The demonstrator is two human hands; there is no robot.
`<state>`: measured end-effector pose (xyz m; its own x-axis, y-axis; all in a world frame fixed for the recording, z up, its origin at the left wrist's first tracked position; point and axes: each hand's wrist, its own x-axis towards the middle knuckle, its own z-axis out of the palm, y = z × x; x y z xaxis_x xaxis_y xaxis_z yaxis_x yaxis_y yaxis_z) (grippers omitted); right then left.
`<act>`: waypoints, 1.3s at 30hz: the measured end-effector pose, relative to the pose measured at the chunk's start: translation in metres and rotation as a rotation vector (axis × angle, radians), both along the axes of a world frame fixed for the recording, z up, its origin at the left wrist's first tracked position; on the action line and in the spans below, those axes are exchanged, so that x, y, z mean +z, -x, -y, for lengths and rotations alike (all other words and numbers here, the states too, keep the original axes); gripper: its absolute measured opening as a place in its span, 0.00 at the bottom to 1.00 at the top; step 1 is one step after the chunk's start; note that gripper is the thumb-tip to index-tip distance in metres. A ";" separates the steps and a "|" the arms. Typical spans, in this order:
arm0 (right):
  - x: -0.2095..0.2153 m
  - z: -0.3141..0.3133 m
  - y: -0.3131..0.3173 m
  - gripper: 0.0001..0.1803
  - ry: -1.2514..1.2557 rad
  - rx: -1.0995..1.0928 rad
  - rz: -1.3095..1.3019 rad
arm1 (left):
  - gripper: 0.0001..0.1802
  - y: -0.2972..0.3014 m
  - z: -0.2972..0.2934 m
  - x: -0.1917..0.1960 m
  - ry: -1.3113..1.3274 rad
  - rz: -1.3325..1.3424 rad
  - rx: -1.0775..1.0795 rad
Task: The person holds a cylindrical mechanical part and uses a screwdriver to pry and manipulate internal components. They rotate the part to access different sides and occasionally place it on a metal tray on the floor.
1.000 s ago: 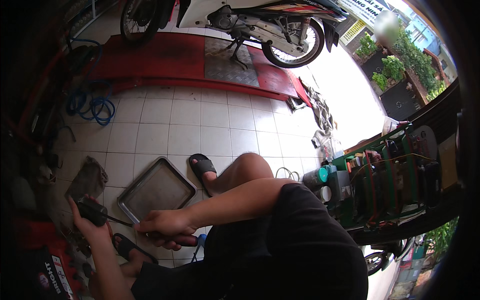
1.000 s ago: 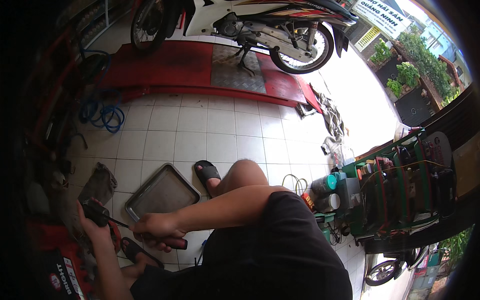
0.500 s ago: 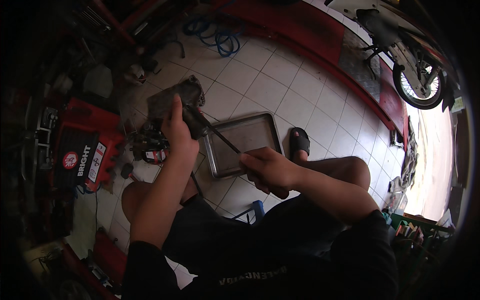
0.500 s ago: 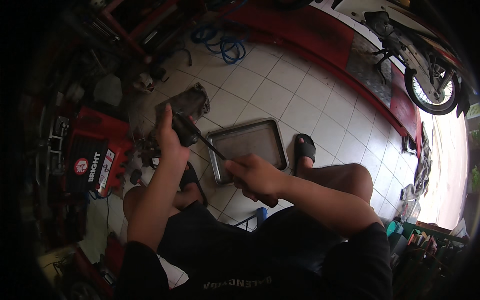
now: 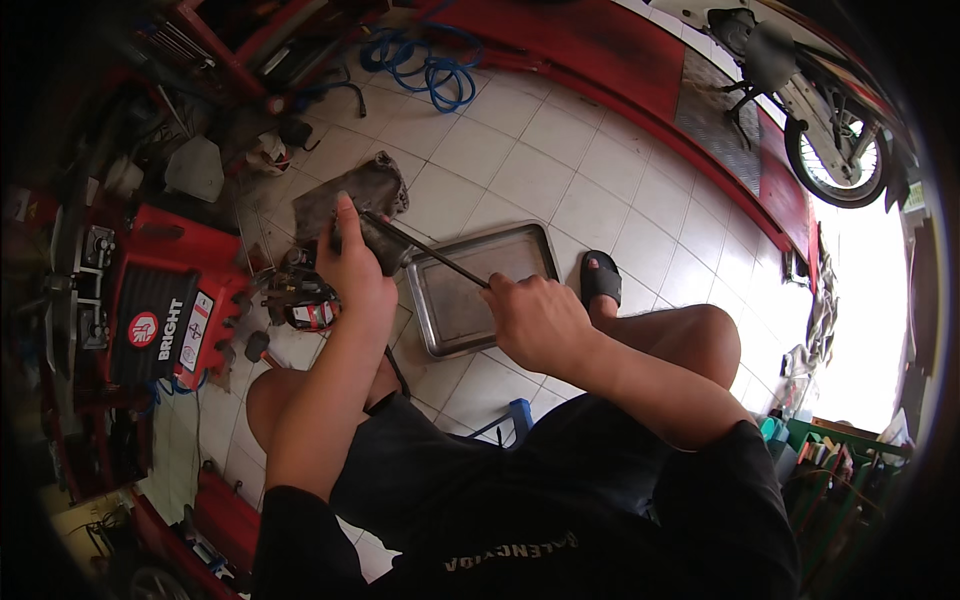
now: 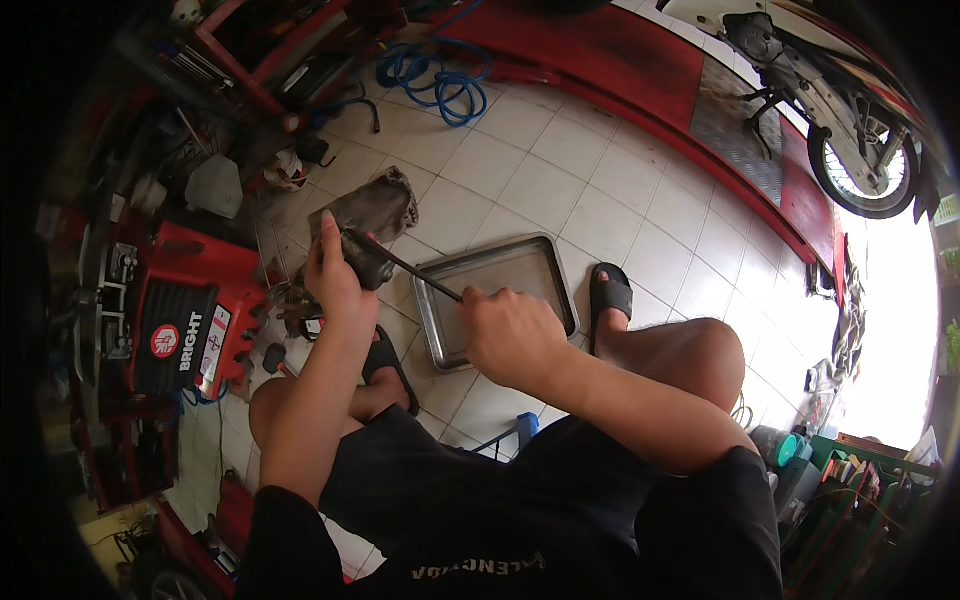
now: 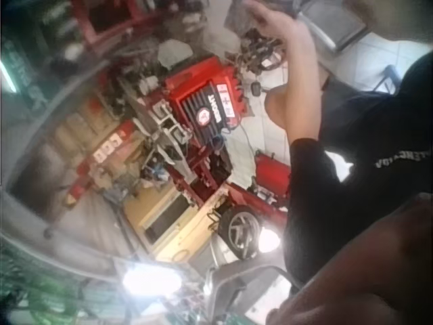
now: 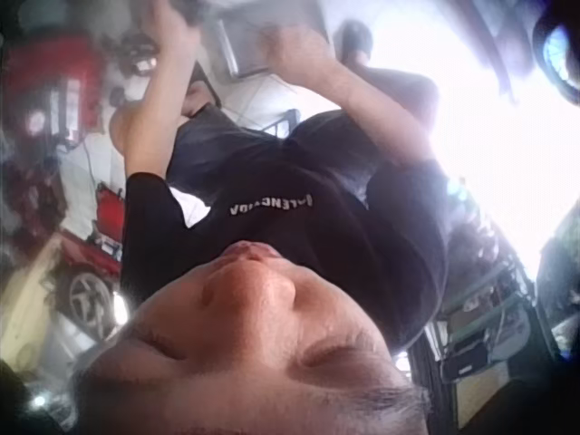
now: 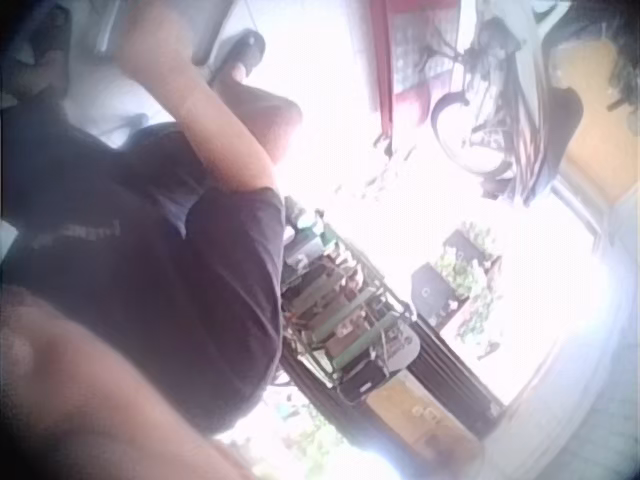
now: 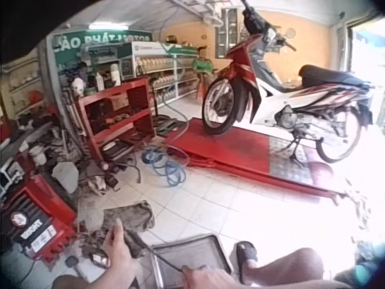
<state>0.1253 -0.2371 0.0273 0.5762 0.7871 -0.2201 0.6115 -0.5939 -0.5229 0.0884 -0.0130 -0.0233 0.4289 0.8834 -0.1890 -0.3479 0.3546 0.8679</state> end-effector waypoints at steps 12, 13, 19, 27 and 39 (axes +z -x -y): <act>-0.012 -0.002 -0.027 0.14 -0.220 -0.063 -0.927 | 0.33 -0.006 -0.002 -0.010 0.077 -0.188 -0.144; -0.016 -0.002 -0.024 0.16 -0.221 -0.089 -1.072 | 0.32 -0.008 0.000 -0.011 0.090 -0.201 -0.187; -0.002 0.004 -0.011 0.16 -0.181 -0.093 -1.341 | 0.22 -0.003 0.011 -0.006 0.146 -0.288 -0.394; -0.015 0.011 -0.002 0.14 -0.132 -0.144 -1.169 | 0.20 0.009 0.022 -0.021 0.018 -0.334 -0.433; -0.035 0.013 0.019 0.13 -0.228 -0.074 -1.364 | 0.19 0.016 0.047 -0.004 0.151 -0.360 -0.597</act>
<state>0.1066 -0.2505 -0.0077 0.0533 0.8590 -0.5091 -0.4855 -0.4232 -0.7649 0.0719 -0.0600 -0.0270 0.7190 0.4699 -0.5121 0.2426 0.5208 0.8185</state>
